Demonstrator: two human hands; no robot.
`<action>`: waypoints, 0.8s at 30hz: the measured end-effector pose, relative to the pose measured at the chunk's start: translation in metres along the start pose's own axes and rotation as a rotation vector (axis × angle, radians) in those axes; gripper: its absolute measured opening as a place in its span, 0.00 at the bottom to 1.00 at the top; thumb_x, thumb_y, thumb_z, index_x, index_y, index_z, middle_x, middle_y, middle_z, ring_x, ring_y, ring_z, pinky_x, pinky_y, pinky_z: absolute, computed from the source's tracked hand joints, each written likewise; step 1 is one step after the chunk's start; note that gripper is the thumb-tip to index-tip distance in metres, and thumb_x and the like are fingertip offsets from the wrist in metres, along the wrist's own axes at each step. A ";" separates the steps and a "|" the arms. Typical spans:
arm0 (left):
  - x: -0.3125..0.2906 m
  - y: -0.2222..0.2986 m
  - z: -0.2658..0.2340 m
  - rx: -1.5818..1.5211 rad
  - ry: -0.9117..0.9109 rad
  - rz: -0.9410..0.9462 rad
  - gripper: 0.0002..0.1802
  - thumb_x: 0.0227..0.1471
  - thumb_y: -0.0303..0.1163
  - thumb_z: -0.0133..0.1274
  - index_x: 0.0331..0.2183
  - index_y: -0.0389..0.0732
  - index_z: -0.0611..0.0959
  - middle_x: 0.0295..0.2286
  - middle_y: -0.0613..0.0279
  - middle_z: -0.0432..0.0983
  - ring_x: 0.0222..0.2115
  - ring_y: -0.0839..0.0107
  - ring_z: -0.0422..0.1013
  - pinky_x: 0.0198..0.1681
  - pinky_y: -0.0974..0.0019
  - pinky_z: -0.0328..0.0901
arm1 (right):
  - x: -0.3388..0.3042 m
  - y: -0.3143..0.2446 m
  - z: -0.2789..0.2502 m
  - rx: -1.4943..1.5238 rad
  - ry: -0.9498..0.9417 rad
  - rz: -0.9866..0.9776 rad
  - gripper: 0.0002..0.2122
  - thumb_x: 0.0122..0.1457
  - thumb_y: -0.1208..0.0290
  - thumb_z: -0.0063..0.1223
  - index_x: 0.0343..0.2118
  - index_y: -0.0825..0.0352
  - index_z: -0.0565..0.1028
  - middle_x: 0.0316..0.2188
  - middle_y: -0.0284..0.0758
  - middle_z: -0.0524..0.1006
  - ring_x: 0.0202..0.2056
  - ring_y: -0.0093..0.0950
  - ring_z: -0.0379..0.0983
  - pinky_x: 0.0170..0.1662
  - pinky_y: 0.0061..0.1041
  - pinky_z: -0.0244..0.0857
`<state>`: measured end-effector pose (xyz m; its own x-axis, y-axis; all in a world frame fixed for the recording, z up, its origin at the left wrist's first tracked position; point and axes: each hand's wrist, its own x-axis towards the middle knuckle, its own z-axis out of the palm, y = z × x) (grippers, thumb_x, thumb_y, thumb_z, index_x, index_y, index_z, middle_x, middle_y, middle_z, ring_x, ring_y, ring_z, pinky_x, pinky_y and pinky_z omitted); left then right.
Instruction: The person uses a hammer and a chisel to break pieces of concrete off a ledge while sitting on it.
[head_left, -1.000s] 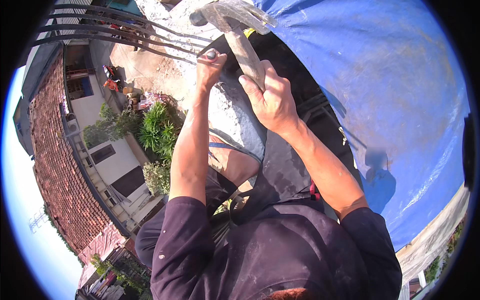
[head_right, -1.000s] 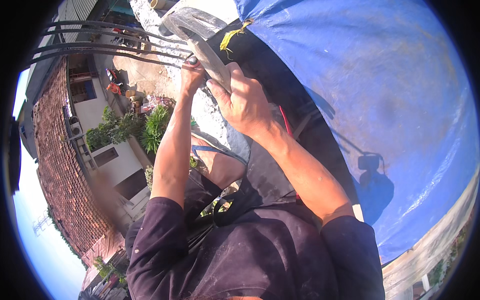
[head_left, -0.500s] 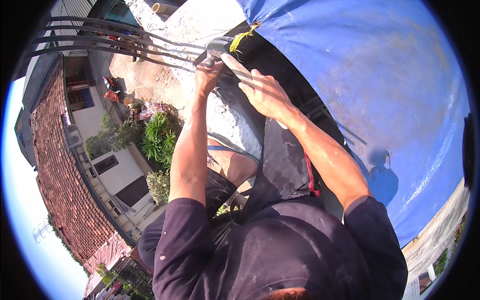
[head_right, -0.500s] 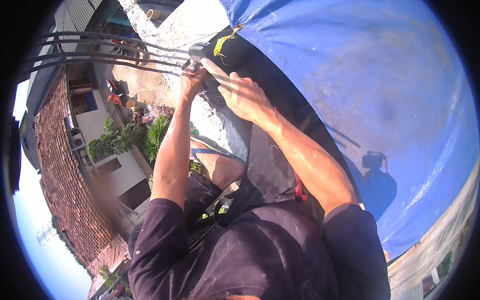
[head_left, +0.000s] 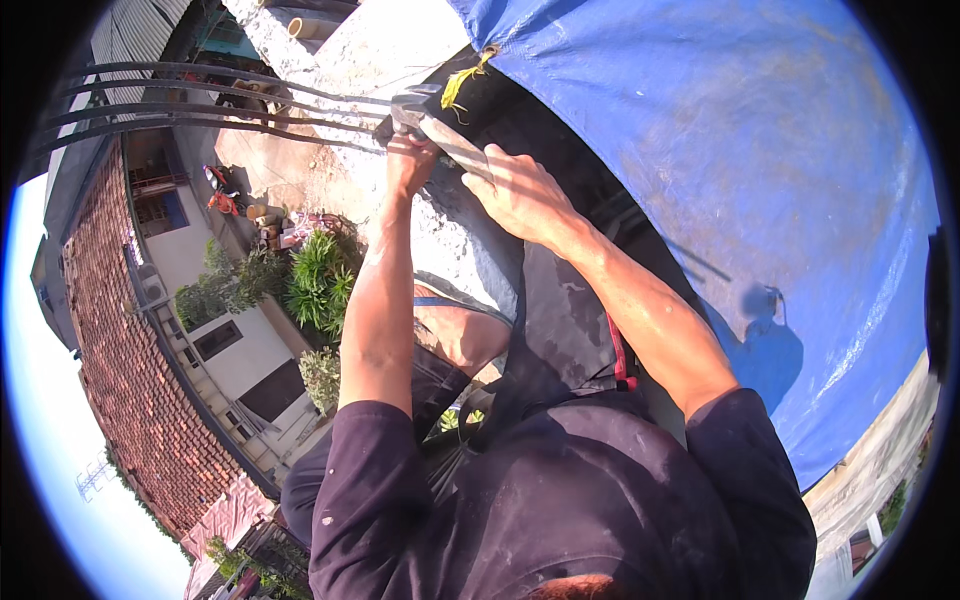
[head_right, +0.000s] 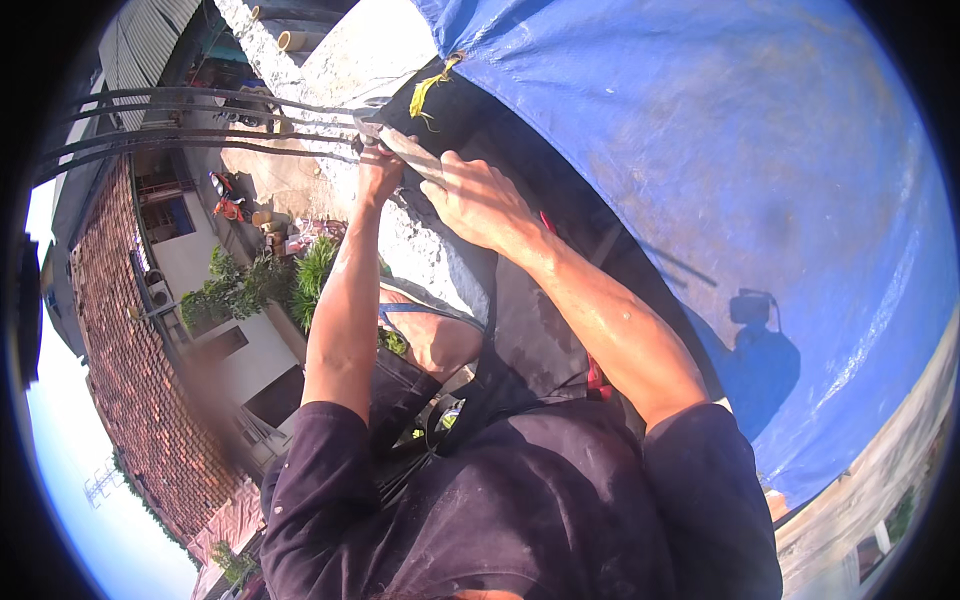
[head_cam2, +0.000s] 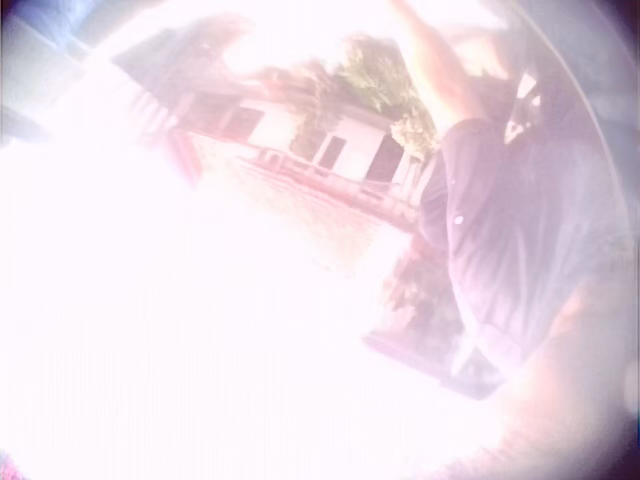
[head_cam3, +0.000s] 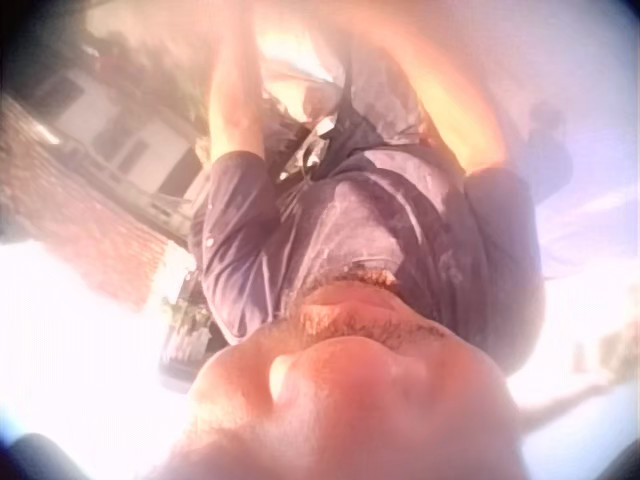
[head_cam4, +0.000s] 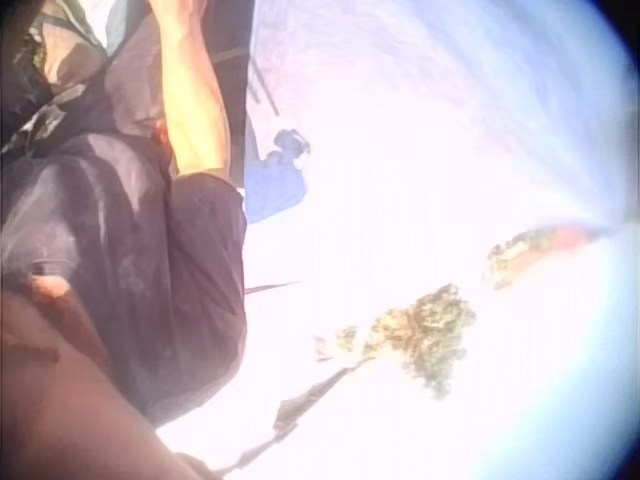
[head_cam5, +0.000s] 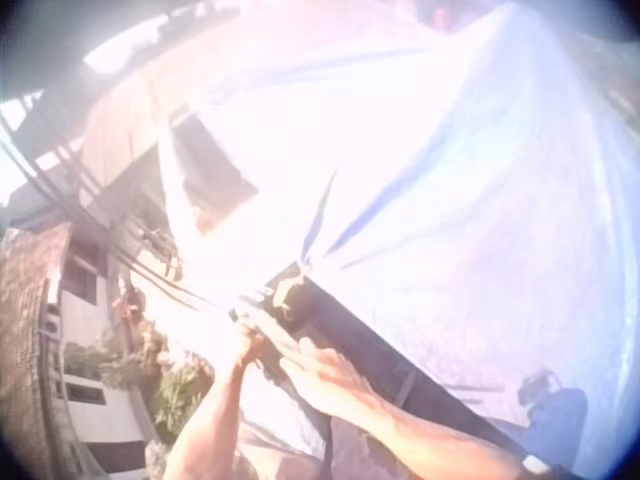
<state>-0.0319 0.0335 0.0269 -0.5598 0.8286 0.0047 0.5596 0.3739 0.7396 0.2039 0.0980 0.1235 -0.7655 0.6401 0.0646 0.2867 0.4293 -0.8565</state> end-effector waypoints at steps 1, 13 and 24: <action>0.002 0.000 -0.004 -0.037 -0.006 -0.028 0.14 0.52 0.36 0.59 0.30 0.32 0.82 0.20 0.52 0.75 0.22 0.62 0.71 0.29 0.59 0.66 | 0.000 -0.005 -0.003 0.046 0.048 -0.061 0.13 0.63 0.66 0.58 0.33 0.70 0.69 0.16 0.50 0.73 0.23 0.52 0.75 0.24 0.46 0.68; 0.001 0.003 -0.014 -0.194 -0.013 -0.036 0.17 0.52 0.37 0.63 0.22 0.37 0.77 0.16 0.65 0.68 0.20 0.77 0.61 0.26 0.62 0.62 | 0.006 -0.004 -0.006 0.044 -0.001 -0.056 0.14 0.64 0.65 0.55 0.33 0.72 0.69 0.22 0.53 0.76 0.28 0.53 0.78 0.28 0.47 0.72; 0.010 0.000 -0.004 -0.140 -0.190 0.052 0.11 0.54 0.36 0.61 0.30 0.37 0.84 0.23 0.62 0.78 0.24 0.74 0.70 0.30 0.64 0.67 | 0.004 0.009 0.014 0.080 -0.031 0.077 0.11 0.64 0.68 0.56 0.34 0.71 0.70 0.25 0.55 0.74 0.31 0.51 0.76 0.26 0.43 0.69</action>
<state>-0.0398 0.0404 0.0297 -0.3998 0.9138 -0.0714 0.4872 0.2779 0.8279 0.1956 0.0956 0.1085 -0.7609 0.6487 -0.0178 0.2993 0.3264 -0.8966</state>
